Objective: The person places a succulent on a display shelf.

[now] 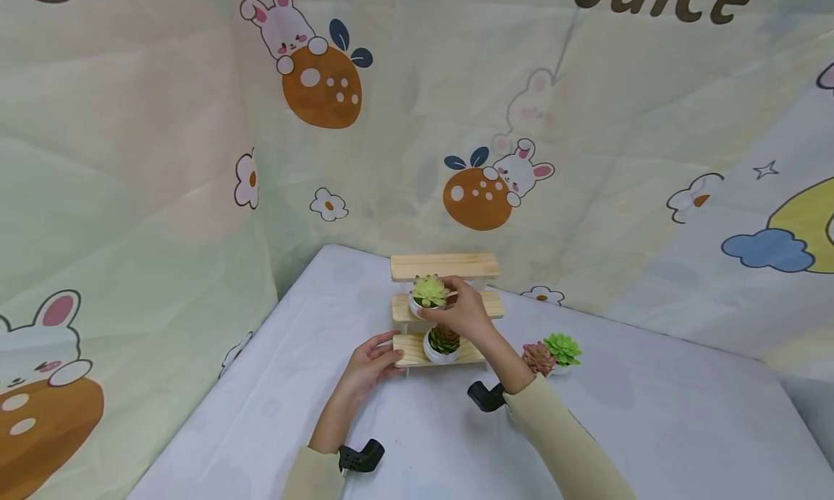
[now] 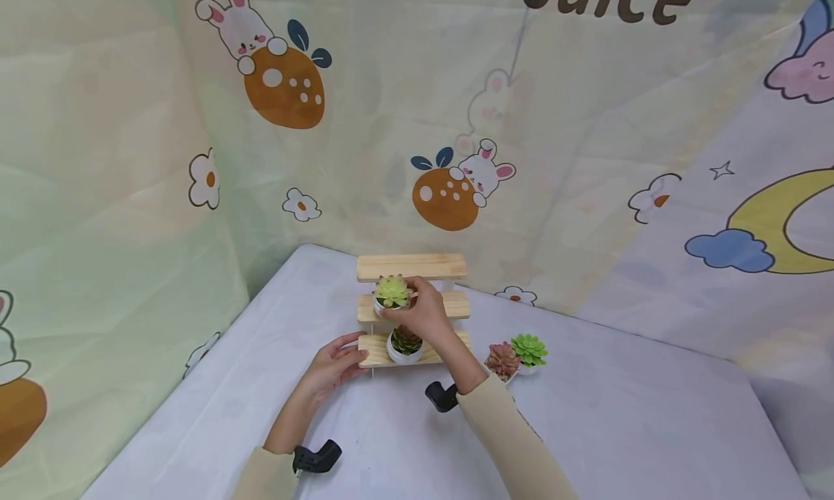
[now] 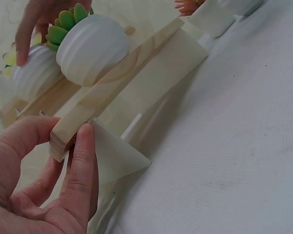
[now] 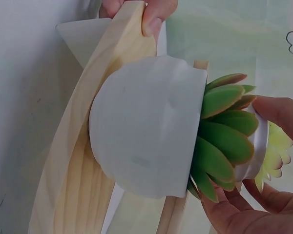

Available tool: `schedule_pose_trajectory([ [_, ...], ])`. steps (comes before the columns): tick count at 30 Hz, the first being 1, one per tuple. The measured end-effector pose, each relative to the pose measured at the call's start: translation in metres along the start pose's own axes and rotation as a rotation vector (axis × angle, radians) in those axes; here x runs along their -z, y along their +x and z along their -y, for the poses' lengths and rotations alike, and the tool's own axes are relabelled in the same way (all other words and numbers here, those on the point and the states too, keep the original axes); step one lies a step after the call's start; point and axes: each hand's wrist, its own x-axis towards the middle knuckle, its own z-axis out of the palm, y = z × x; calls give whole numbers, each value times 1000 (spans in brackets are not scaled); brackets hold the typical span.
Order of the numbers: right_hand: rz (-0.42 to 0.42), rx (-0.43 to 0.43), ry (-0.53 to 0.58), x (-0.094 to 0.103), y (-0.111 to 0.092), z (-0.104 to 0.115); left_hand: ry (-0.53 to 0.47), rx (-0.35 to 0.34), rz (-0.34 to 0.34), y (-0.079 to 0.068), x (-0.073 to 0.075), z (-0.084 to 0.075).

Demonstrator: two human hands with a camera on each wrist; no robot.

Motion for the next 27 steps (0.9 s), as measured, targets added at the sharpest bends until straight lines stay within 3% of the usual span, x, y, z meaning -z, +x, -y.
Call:
schedule_pose_trajectory([
  [15,25,22,31,-1,-3,2,0,-3,-12,0,-2,0],
  [27,-2,4,67,13,-15,-3,-22,-2,-18,1,-3,1],
])
